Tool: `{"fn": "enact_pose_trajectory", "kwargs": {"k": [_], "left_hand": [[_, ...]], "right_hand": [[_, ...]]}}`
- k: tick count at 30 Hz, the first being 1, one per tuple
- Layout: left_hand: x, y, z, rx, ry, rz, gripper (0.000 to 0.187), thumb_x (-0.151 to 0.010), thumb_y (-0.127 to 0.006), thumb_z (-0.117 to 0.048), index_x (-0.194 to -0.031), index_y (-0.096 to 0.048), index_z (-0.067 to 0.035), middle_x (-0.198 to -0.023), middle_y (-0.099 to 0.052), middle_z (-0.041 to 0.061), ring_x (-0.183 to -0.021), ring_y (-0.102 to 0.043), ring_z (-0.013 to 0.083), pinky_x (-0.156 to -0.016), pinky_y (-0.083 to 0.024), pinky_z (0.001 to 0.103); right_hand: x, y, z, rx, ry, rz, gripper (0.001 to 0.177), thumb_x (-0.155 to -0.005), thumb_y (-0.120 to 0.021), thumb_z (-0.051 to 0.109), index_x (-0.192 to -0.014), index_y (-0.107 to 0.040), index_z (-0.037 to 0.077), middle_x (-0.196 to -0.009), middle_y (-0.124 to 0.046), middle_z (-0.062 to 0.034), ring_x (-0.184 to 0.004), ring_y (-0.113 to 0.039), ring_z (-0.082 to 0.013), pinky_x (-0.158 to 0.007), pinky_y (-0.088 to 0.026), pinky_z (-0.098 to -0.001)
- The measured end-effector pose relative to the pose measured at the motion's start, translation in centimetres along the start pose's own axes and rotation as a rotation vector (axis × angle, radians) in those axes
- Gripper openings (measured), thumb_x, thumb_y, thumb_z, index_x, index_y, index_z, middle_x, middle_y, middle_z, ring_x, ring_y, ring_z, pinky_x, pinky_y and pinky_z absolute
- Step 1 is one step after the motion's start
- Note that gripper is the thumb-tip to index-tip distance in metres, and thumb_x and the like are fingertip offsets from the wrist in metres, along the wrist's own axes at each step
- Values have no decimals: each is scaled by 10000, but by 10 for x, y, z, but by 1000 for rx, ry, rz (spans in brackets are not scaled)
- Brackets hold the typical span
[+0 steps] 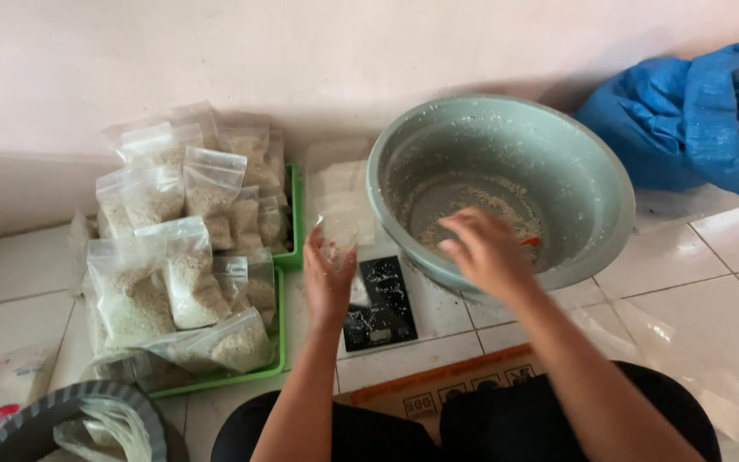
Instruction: Scooping granular material from a large basin into small plastic containers and weighing them for packaging.
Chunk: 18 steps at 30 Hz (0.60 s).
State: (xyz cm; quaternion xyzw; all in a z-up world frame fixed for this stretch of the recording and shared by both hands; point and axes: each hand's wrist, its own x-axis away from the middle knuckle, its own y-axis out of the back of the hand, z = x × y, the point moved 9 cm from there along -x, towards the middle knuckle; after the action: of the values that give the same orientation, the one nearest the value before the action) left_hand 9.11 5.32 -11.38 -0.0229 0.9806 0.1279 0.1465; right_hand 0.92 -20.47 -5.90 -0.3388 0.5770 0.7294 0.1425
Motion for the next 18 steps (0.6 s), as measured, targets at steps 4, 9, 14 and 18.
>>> {"fn": "enact_pose_trajectory", "kwargs": {"k": [4, 9, 14, 18], "left_hand": [[12, -10, 2, 28, -59, -22, 660, -838, -774, -142, -1372, -409, -13, -1076, -575, 241, -963, -649, 403, -810, -574, 447], [31, -24, -4, -79, -150, 75, 626, -847, -780, -156, -1339, -419, -20, -1028, -557, 191, -933, -653, 391, -701, -586, 447], [35, -35, 3, -164, -90, 176, 620, -864, -753, -173, -1349, -389, -44, -1144, -523, 159, -1064, -627, 349, -805, -602, 416], [31, -53, 28, -327, -57, 265, 767, -804, -793, -249, -1389, -324, -87, -1203, -429, 148, -1137, -575, 407, -915, -563, 467]], "right_hand": [[-16, -15, 70, -115, 34, 43, 369, -941, -631, 263, -1287, -625, 134, -1120, -666, -102, -1143, -609, -296, -936, -459, -440], [-26, -39, 104, -218, -34, 283, 415, -1009, -508, 306, -1407, -515, 191, -1007, -639, -102, -982, -642, -326, -828, -514, -466], [-11, -74, 91, -283, -42, 320, 227, -945, -585, 246, -1153, -606, 160, -923, -660, -78, -917, -666, -317, -789, -528, -456], [-7, -82, 86, -234, 49, 235, 75, -856, -657, 150, -864, -582, 147, -732, -637, -49, -759, -657, -303, -676, -537, -419]]}}
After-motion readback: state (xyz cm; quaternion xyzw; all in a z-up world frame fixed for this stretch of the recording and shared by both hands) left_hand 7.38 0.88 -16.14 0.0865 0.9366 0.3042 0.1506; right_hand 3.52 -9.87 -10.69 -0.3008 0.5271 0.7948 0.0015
